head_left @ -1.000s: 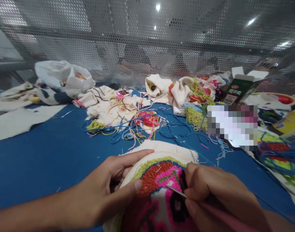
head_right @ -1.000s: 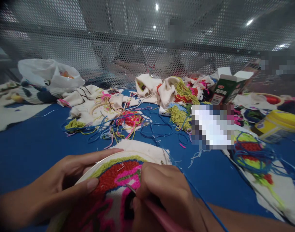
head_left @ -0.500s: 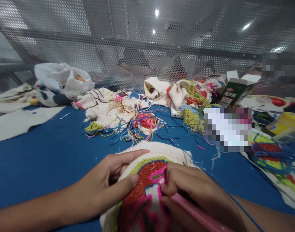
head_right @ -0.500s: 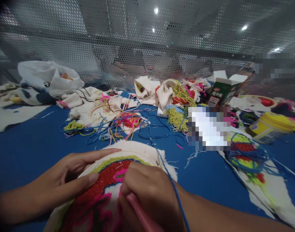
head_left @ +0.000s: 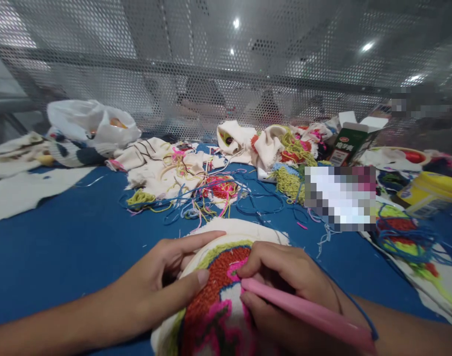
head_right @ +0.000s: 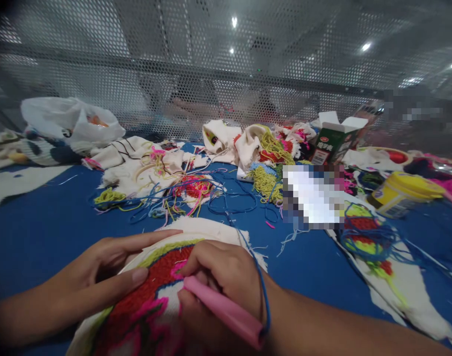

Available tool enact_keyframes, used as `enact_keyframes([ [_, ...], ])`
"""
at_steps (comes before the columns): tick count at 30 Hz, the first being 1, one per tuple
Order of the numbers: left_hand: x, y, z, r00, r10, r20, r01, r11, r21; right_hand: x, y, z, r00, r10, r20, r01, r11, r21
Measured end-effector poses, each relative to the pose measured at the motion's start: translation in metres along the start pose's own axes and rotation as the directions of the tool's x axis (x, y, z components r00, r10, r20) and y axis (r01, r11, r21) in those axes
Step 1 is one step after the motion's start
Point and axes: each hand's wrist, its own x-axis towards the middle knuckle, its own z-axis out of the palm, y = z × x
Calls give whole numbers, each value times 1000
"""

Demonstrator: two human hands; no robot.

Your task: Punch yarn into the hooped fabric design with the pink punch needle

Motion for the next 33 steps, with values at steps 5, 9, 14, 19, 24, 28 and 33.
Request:
enact_keyframes([
  [5, -1, 0, 0, 1000, -14, -26, 13, 998, -66, 1, -1, 2, 998, 52, -43, -54, 997, -54],
  [9, -1, -1, 0, 999, -19, -36, 15, 993, -117, -1, 1, 2, 999, 23, -47, -27, 996, -80],
  [14, 0, -4, -1, 998, -24, -54, 17, 994, -112, -3, 3, 3, 999, 33, -38, -35, 997, -62],
  [19, -1, -4, 0, 995, -27, -92, 15, 993, -120, -1, 5, 2, 998, 39, -48, -40, 999, -15],
  [24, -1, -3, 0, 996, -35, -79, 29, 996, -79, -1, 4, 1, 998, 35, -51, -36, 999, -7],
  [28, 0, -2, 0, 998, -11, -69, 5, 996, -86, -3, 3, 3, 997, 6, -79, -9, 999, -39],
  [33, -1, -2, 0, 997, 4, -75, -10, 997, -77, -3, 2, 1, 997, -26, -66, 23, 999, -48],
])
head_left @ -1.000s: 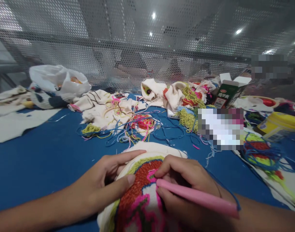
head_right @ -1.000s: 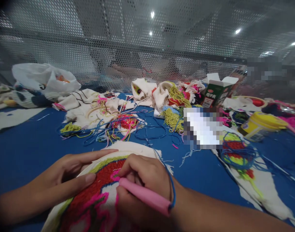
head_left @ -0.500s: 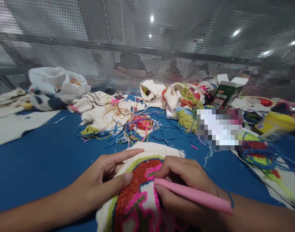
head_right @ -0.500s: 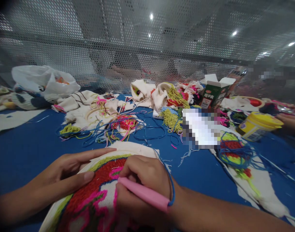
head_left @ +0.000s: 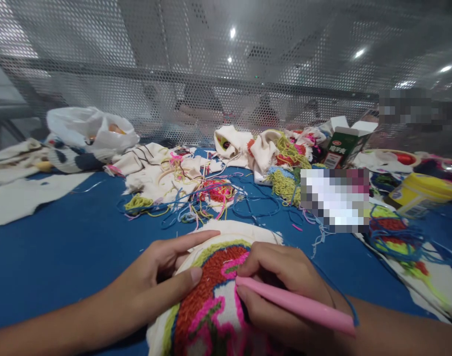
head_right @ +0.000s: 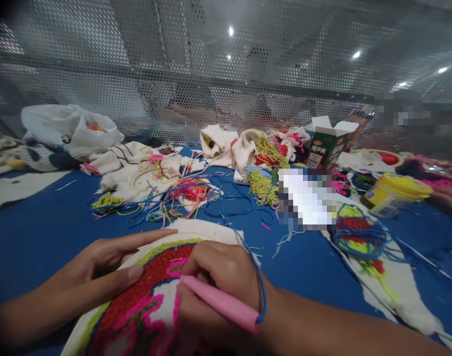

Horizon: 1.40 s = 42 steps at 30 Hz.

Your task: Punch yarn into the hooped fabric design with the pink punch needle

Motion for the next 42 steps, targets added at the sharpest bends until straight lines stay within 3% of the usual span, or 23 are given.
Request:
enact_keyframes([
  [6, 0, 1, 1, 1000, 11, 7, -11, 1000, -5, 1, 2, 1, 998, -51, -23, 51, 999, 7],
  [25, 0, -3, 0, 999, 23, -26, -23, 999, -30, 0, 4, 1, 997, -67, -31, 68, 998, 7],
  [42, 1, -3, 0, 999, 31, 13, -30, 996, -83, 2, 4, 2, 997, -73, -35, 74, 997, 4],
])
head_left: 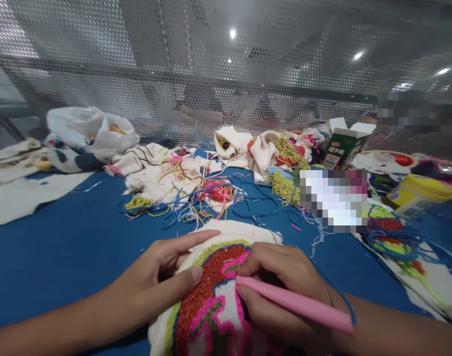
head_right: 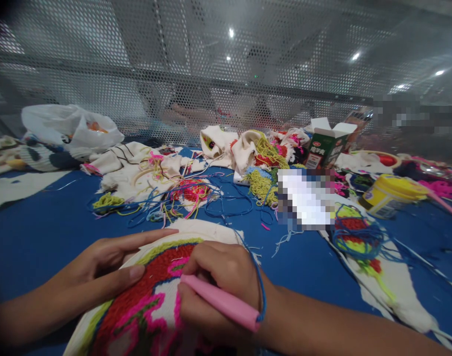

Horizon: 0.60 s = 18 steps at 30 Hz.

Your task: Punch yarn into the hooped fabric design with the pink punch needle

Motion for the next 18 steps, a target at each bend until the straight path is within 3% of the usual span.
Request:
enact_keyframes([
  [18, -1, -2, -1, 1000, -4, -23, 4, 1000, 3, -2, -2, -1, 1000, -1, -14, 1, 1000, -25],
])
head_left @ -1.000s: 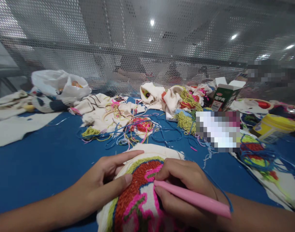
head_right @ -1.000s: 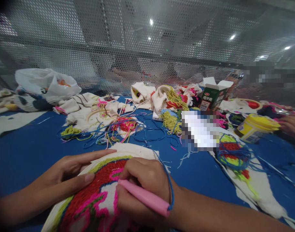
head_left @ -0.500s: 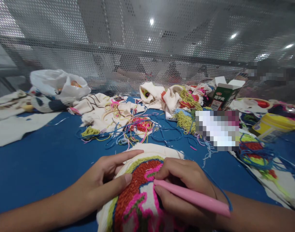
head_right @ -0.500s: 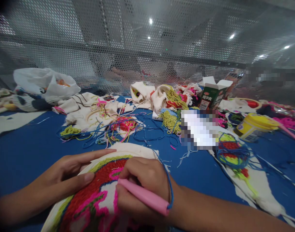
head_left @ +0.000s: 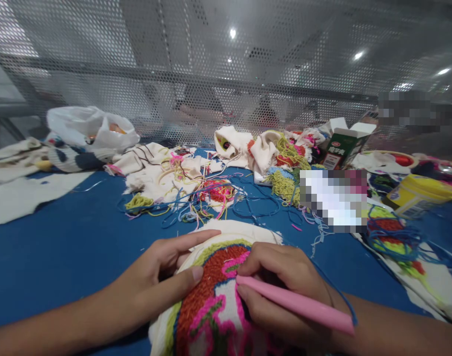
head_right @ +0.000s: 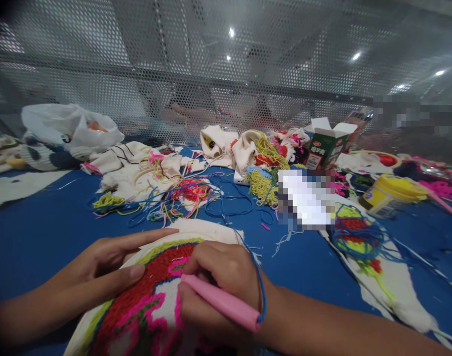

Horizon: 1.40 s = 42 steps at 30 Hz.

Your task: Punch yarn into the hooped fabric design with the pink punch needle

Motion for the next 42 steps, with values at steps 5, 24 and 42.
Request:
enact_keyframes([
  [5, 1, 1, 0, 1000, 10, -5, -9, 999, 33, 1, 2, 1, 1000, -3, -1, 3, 1000, -4],
  [24, 0, 5, 2, 1000, -24, 1, 24, 999, 31, 1, 0, -1, 999, 36, 39, -36, 999, -16],
  [42, -6, 4, 1, 999, -3, -36, 14, 947, 321, -2, 1, 1, 993, 9, 118, -6, 1000, -27],
])
